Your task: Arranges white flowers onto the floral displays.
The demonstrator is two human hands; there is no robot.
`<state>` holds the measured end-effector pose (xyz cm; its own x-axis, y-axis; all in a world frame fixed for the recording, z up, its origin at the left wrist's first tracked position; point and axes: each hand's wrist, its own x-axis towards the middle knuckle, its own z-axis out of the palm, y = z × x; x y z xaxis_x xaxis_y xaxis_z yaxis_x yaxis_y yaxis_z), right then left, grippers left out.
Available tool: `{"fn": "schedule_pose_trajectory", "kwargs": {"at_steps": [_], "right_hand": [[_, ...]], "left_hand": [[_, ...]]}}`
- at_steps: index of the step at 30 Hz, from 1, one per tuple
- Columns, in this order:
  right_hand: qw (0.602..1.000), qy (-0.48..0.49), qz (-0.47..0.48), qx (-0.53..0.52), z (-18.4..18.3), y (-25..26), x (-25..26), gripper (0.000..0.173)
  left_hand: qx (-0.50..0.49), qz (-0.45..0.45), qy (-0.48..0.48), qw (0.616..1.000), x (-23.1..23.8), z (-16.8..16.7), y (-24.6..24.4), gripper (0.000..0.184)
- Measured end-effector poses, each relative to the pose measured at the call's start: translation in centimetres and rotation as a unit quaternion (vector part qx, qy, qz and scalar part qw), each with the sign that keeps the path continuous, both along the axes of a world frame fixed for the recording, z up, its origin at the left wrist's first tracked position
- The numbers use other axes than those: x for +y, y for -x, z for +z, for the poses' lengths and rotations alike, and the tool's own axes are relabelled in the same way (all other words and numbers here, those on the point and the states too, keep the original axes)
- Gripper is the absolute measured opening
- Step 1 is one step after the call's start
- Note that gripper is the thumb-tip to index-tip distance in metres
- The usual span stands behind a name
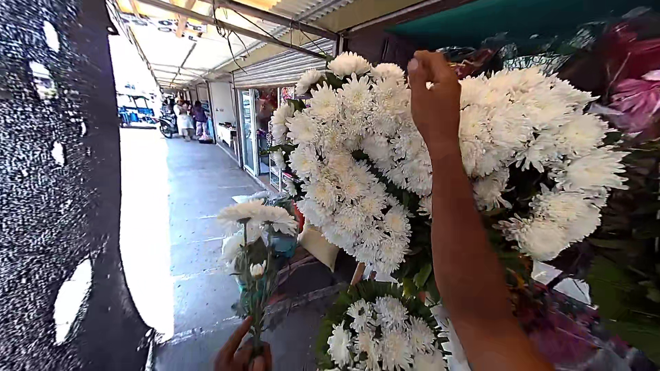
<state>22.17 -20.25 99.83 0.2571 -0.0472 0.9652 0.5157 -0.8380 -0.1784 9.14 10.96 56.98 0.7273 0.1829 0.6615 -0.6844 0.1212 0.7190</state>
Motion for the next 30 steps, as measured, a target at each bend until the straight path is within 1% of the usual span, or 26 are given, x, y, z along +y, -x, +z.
{"fn": "schedule_pose_trajectory", "kwargs": {"at_steps": [1,2,3,4,5,6,7,8,9,11,12,13,15,16,17,18,21,22,23,24,25,26,28,30], "right_hand": [[0.995,-0.016,0.101,-0.010,-3.7,2.5,1.6,0.040],[0.981,-0.024,0.190,0.018,-7.9,4.8,3.4,0.036],[0.966,-0.021,0.248,0.073,-12.2,6.8,5.1,0.032],[0.949,-0.024,0.292,0.119,-16.1,7.7,6.5,0.028],[0.934,-0.029,0.317,0.165,-19.5,7.8,7.6,0.024],[0.917,-0.039,0.332,0.218,-22.3,7.4,8.7,0.022],[0.897,-0.053,0.346,0.270,-24.2,6.7,9.7,0.022],[0.872,-0.073,0.364,0.318,-25.4,5.8,10.6,0.024],[0.840,-0.110,0.392,0.359,-26.0,4.9,11.6,0.027],[0.759,-0.202,0.458,0.416,-26.4,3.2,13.4,0.035],[0.726,-0.240,0.482,0.427,-26.4,2.5,14.0,0.035],[0.703,-0.269,0.501,0.428,-26.3,2.0,14.5,0.032],[0.670,-0.312,0.525,0.421,-26.5,1.7,14.8,0.028],[0.663,-0.328,0.532,0.413,-27.0,1.8,14.9,0.027],[0.667,-0.336,0.531,0.399,-27.7,2.3,15.1,0.026],[0.690,-0.333,0.522,0.374,-28.7,3.0,15.4,0.024],[0.828,-0.257,0.442,0.232,-33.2,5.4,15.8,0.022],[0.853,-0.256,0.420,0.174,-34.3,6.0,15.8,0.022],[0.862,-0.265,0.413,0.127,-34.4,6.5,15.8,0.021],[0.857,-0.274,0.427,0.094,-33.7,6.7,15.7,0.024],[0.846,-0.285,0.442,0.084,-32.7,6.7,15.6,0.027],[0.824,-0.306,0.469,0.089,-31.5,6.7,15.7,0.030],[0.772,-0.362,0.503,0.144,-29.4,6.6,15.9,0.028],[0.734,-0.401,0.505,0.213,-28.2,6.5,16.0,0.027]], "left_hand": [[0.002,0.006,0.000,1.000,-0.5,0.7,0.0,0.052],[0.007,0.022,0.005,1.000,-1.0,1.4,0.1,0.052],[0.008,0.038,0.016,0.999,-1.5,1.9,0.0,0.052],[0.001,0.046,0.029,0.999,-1.8,2.2,-0.3,0.052],[-0.011,0.043,0.036,0.998,-2.1,2.3,-0.7,0.051],[-0.021,0.034,0.042,0.998,-2.3,2.2,-0.9,0.051],[-0.029,0.023,0.042,0.998,-2.5,2.2,-1.1,0.051],[-0.032,0.013,0.041,0.999,-2.6,2.0,-1.2,0.051],[-0.032,0.001,0.039,0.999,-2.8,1.8,-1.1,0.051],[-0.022,-0.018,0.030,0.999,-3.0,1.4,-0.9,0.050],[-0.014,-0.024,0.030,0.999,-3.0,1.3,-0.8,0.049],[-0.007,-0.031,0.041,0.999,-3.1,1.2,-0.8,0.049],[0.008,-0.038,0.097,0.995,-3.1,0.8,-1.1,0.047],[0.023,-0.035,0.125,0.991,-2.9,0.6,-1.3,0.047],[0.042,-0.027,0.147,0.988,-2.7,0.5,-1.5,0.047],[0.065,-0.014,0.164,0.984,-2.5,0.6,-1.8,0.048],[0.125,0.026,0.190,0.973,-1.8,1.1,-2.9,0.050],[0.136,0.038,0.192,0.971,-1.7,1.2,-3.4,0.048],[0.148,0.051,0.188,0.969,-1.5,1.3,-3.9,0.044],[0.157,0.064,0.183,0.968,-1.4,1.4,-4.6,0.041],[0.161,0.073,0.167,0.970,-1.2,1.5,-5.2,0.042],[0.162,0.079,0.139,0.974,-1.1,1.7,-5.6,0.042],[0.151,0.071,0.080,0.983,-0.9,2.2,-6.1,0.036],[0.129,0.042,0.032,0.990,-0.9,3.0,-6.4,0.031]]}}
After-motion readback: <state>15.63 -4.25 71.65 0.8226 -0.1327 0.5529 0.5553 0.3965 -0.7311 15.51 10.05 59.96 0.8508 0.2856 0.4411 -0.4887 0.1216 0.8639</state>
